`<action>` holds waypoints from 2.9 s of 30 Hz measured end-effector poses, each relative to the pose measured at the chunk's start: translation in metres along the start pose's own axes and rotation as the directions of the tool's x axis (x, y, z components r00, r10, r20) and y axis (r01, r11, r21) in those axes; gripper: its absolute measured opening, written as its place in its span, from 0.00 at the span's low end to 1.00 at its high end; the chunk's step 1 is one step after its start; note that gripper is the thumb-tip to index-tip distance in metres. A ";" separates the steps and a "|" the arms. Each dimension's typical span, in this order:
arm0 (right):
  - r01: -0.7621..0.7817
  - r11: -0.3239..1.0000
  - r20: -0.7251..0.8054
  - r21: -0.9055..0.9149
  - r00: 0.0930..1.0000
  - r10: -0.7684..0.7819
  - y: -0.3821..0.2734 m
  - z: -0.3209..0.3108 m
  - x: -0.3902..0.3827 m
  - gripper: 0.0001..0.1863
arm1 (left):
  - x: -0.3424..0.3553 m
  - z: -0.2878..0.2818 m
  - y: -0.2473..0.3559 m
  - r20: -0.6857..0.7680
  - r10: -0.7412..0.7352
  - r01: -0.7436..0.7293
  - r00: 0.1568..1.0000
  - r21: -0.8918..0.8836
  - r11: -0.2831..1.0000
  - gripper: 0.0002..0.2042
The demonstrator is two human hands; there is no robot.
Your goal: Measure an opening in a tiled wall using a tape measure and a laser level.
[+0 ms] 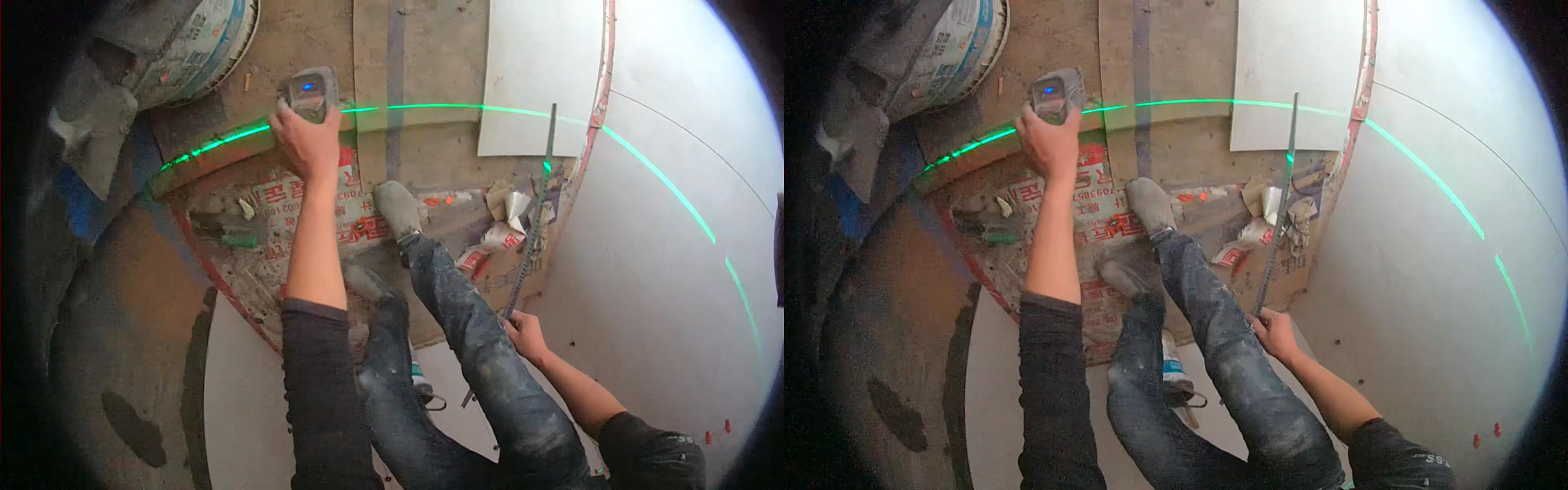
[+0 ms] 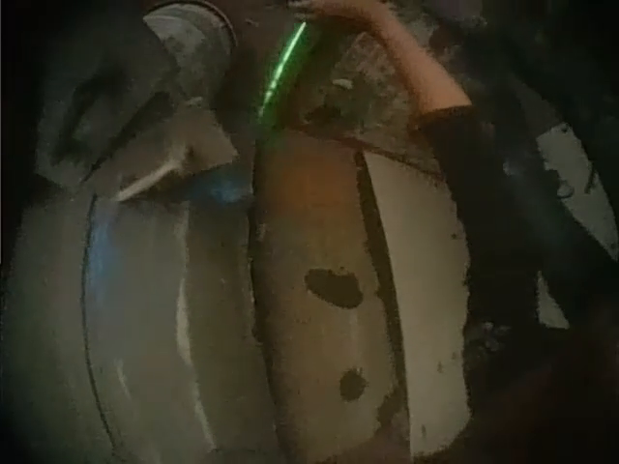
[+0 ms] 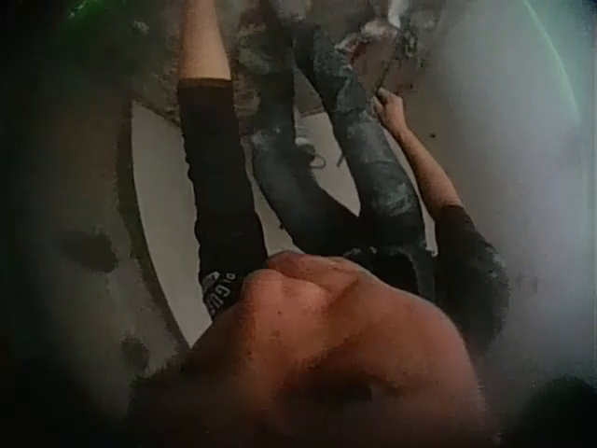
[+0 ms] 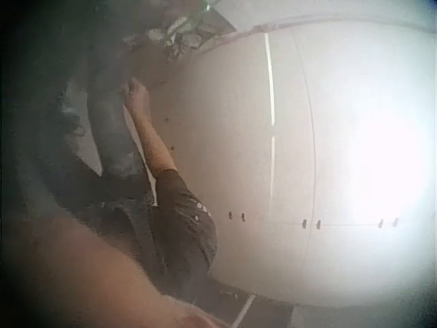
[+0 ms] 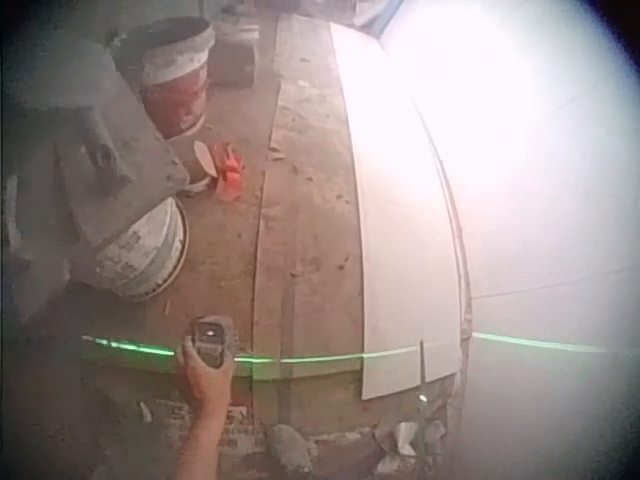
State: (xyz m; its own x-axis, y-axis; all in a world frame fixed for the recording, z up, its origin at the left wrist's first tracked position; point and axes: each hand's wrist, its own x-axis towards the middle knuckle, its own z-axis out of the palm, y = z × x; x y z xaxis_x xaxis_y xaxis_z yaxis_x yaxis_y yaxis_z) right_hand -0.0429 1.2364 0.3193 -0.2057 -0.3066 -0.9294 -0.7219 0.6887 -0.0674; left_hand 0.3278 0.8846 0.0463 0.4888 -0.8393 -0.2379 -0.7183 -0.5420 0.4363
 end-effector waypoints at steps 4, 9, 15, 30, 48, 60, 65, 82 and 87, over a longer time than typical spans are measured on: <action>0.062 0.993 -0.074 0.099 0.996 -0.055 -0.025 -0.008 0.032 0.14 | 0.015 0.022 0.012 -0.054 -0.007 0.007 0.999 0.012 1.000 0.41; 0.195 0.981 -0.183 0.014 0.965 -0.190 -0.044 -0.005 0.085 0.14 | 0.012 0.031 0.016 -0.175 0.047 -0.050 0.983 -0.016 0.999 0.50; 0.227 0.961 -0.188 0.159 0.962 -0.196 -0.064 0.033 0.171 0.16 | -0.046 0.056 -0.021 -0.271 0.047 -0.140 0.961 -0.335 0.932 0.55; 0.595 0.804 -0.400 -0.005 0.736 -0.547 -0.123 0.084 0.296 0.21 | -0.023 0.121 -0.067 -0.374 -0.007 -0.158 0.927 -0.408 0.899 0.42; 0.660 0.749 -0.380 -0.060 0.678 -0.629 -0.099 0.113 0.320 0.15 | -0.002 0.167 -0.079 -0.500 0.005 -0.241 0.866 -0.409 0.880 0.47; 0.633 0.772 -0.380 0.053 0.728 -0.571 -0.099 0.122 0.325 0.16 | -0.011 0.165 -0.086 -0.569 0.037 -0.271 0.822 -0.334 0.903 0.37; 0.606 0.784 -0.350 0.133 0.769 -0.535 -0.104 0.127 0.323 0.15 | -0.018 0.164 -0.091 -0.520 0.050 -0.269 0.853 -0.356 0.895 0.39; 0.572 0.819 -0.349 0.034 0.775 -0.527 -0.104 0.123 0.335 0.17 | -0.020 0.168 -0.091 -0.450 -0.038 -0.185 0.892 -0.440 0.878 0.38; 0.556 0.824 -0.344 0.109 0.799 -0.493 -0.108 0.119 0.327 0.17 | -0.025 0.154 -0.085 -0.344 -0.027 -0.148 0.939 -0.471 0.870 0.40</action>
State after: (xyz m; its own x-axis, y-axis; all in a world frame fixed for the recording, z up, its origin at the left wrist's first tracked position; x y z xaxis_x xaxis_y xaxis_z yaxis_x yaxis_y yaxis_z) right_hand 0.0470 1.1401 -0.0202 -0.0354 -0.8104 -0.5848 -0.6374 0.4690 -0.6114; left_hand 0.3007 0.9456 -0.1182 0.6483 -0.7587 0.0638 -0.4640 -0.3272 0.8232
